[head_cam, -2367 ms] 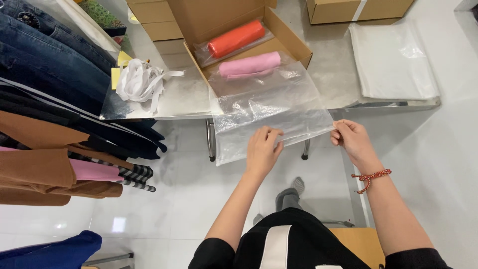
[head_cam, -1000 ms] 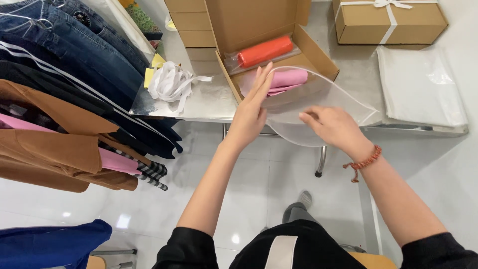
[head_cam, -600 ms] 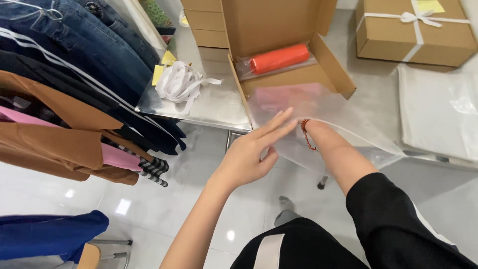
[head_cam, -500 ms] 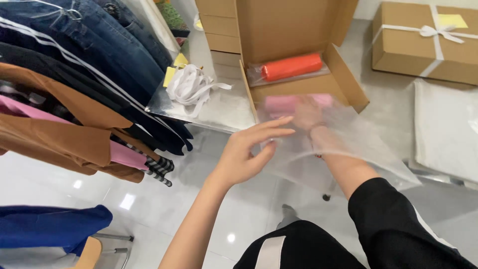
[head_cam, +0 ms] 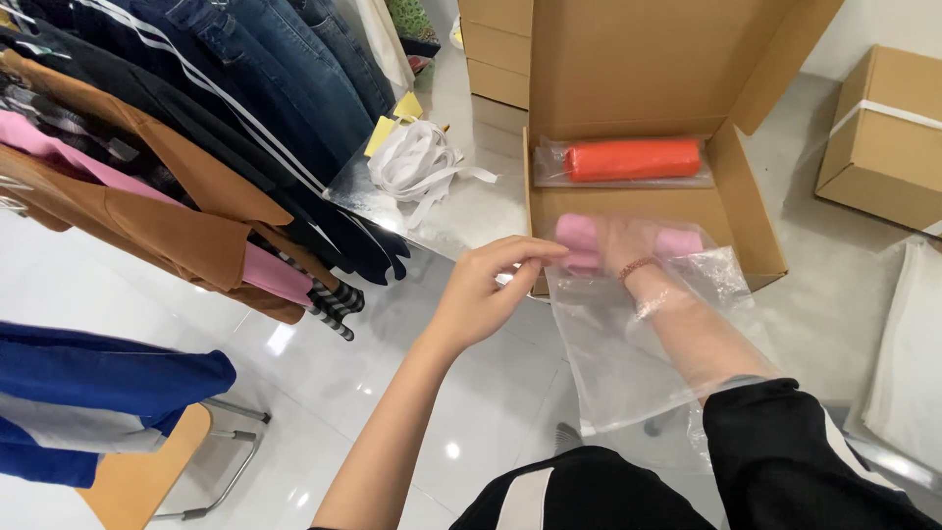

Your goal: The person unpacks folded clothes from a cardboard box, removes them from plastic packaging, and hangs them on a clothing rack. They handle a pink shirt and an orange shirt, placing each on a hanger and arranging them among other garments.

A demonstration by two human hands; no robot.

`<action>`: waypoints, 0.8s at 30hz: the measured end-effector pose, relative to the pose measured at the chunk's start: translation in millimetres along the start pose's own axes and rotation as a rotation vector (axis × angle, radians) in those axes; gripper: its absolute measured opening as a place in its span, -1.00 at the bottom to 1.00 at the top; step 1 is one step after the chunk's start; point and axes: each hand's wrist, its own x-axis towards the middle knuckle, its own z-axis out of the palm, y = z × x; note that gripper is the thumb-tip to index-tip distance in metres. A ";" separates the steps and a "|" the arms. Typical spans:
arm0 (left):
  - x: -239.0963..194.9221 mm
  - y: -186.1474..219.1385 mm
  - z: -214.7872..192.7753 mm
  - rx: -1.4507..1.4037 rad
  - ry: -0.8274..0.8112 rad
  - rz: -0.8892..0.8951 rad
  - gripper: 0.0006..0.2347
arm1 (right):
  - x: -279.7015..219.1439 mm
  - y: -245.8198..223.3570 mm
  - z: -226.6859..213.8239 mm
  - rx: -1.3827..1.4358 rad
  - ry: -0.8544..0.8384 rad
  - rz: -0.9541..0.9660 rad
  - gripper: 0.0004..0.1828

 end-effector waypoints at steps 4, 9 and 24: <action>2.0 -2.3 -5.1 0.039 0.024 -0.018 -0.74 | 93.9 103.6 134.2 -0.454 0.091 -0.060 0.03; 20.6 -18.9 -8.0 0.115 0.083 -0.074 -0.72 | 107.3 134.5 129.6 -0.527 0.379 -0.267 -0.43; 140.7 -134.2 28.1 0.368 0.035 -0.561 -0.36 | 3.9 80.3 -36.6 -0.303 1.020 -0.854 -0.66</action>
